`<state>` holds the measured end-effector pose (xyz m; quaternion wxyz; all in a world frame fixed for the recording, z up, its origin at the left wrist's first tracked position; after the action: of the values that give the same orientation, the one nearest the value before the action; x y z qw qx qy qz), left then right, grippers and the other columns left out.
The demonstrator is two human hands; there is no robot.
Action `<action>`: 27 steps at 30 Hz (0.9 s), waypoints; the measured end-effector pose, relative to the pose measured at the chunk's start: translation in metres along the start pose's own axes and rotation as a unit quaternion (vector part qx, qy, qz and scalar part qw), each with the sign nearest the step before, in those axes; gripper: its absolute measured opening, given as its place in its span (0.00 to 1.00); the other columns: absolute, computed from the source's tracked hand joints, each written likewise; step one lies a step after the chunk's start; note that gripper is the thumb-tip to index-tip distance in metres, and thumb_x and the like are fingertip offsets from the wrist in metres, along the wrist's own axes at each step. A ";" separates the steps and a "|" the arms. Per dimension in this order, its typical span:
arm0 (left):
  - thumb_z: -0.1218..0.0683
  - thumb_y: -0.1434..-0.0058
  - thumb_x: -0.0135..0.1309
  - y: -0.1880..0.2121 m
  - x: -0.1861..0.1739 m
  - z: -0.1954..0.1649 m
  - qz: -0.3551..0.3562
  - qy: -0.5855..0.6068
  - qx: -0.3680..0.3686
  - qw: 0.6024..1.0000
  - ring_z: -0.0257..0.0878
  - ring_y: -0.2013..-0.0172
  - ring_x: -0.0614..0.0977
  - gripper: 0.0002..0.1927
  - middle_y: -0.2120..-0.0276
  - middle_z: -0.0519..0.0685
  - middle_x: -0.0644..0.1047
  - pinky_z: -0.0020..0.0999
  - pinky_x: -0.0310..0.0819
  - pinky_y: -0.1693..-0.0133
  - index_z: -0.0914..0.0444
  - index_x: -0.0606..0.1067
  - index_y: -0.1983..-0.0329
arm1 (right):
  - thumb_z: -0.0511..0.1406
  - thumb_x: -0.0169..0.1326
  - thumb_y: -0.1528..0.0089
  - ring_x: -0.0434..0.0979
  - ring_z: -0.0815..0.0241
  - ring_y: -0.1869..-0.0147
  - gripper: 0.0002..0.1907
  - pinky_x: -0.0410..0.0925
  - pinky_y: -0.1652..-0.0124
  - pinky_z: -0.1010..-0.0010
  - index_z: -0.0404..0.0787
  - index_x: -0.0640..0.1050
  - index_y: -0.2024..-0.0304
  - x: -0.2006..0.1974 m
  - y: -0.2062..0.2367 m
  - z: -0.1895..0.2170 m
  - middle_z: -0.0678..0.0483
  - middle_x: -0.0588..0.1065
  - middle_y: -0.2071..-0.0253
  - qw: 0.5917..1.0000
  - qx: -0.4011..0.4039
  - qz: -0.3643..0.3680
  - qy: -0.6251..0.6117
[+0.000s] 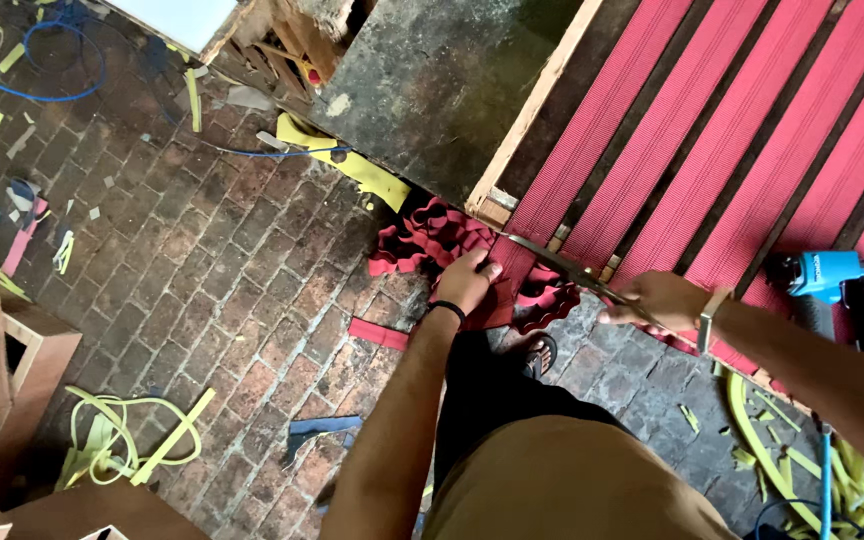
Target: The person weaves red elastic webbing straps across a wooden chair frame, staples the straps to the frame using a pneumatic nail gun, cuts off excess webbing with shears, and tucks the cut ends under the woven straps. They then move to a white table and handle small metal fasteners.
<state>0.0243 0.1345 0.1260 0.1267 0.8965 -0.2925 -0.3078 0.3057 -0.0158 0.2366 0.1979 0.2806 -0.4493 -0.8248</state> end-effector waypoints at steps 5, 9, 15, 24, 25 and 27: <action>0.44 0.37 0.58 0.004 0.000 0.002 0.005 -0.032 -0.006 0.999 0.55 0.45 0.78 0.24 0.47 0.57 0.79 0.47 0.71 0.47 0.60 0.74 0.42 | 0.56 0.64 0.43 0.75 0.64 0.80 0.29 0.69 0.75 0.67 0.36 0.79 0.74 -0.004 -0.015 0.028 0.56 0.72 0.83 0.996 -0.020 -0.029 0.082; 0.44 0.38 0.58 0.004 -0.006 0.003 -0.024 -0.041 0.025 0.999 0.55 0.46 0.79 0.23 0.48 0.58 0.79 0.46 0.72 0.46 0.59 0.76 0.43 | 0.54 0.65 0.44 0.74 0.64 0.80 0.25 0.68 0.77 0.67 0.37 0.84 0.71 -0.004 -0.007 0.038 0.56 0.70 0.83 1.000 0.003 -0.013 0.008; 0.44 0.35 0.60 -0.003 -0.006 0.022 0.032 -0.153 0.027 0.987 0.56 0.48 0.81 0.20 0.52 0.59 0.80 0.48 0.73 0.48 0.64 0.76 0.50 | 0.51 0.65 0.43 0.70 0.65 0.79 0.21 0.64 0.78 0.69 0.40 0.88 0.64 0.000 -0.016 0.054 0.56 0.73 0.81 0.999 -0.034 -0.006 -0.026; 0.52 0.35 0.54 -0.026 -0.206 -0.048 -0.260 0.002 0.129 0.957 0.42 0.58 0.81 0.12 0.61 0.56 0.82 0.40 0.73 0.55 0.62 0.80 0.53 | 0.56 0.66 0.44 0.80 0.54 0.71 0.22 0.72 0.67 0.63 0.46 0.85 0.63 -0.031 0.020 0.079 0.50 0.80 0.75 0.929 -0.165 -0.233 0.236; 0.51 0.32 0.55 -0.048 -0.231 -0.070 -0.255 0.058 0.075 0.962 0.50 0.61 0.79 0.12 0.67 0.60 0.80 0.41 0.71 0.57 0.66 0.78 0.58 | 0.56 0.63 0.44 0.82 0.55 0.71 0.21 0.73 0.67 0.63 0.50 0.84 0.61 -0.040 0.023 0.090 0.51 0.80 0.74 0.925 -0.183 -0.245 0.226; 0.54 0.35 0.59 -0.094 -0.274 -0.127 -0.347 0.042 0.170 0.921 0.43 0.67 0.74 0.12 0.69 0.57 0.77 0.40 0.69 0.59 0.69 0.75 0.60 | 0.57 0.58 0.44 0.84 0.57 0.70 0.20 0.76 0.66 0.63 0.57 0.84 0.57 -0.056 0.024 0.116 0.54 0.81 0.72 0.916 -0.213 -0.270 0.205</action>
<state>-0.0302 0.3805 0.3174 -0.1305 0.9618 -0.0057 -0.2404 0.2762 0.0768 0.3241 0.1101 0.5050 -0.1195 -0.8477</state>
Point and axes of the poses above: each hand's wrist, its own y-axis away from the middle knuckle, its own x-axis out of the palm, z = x × y, the point moved 3 cm from there along -y, towards the middle knuckle
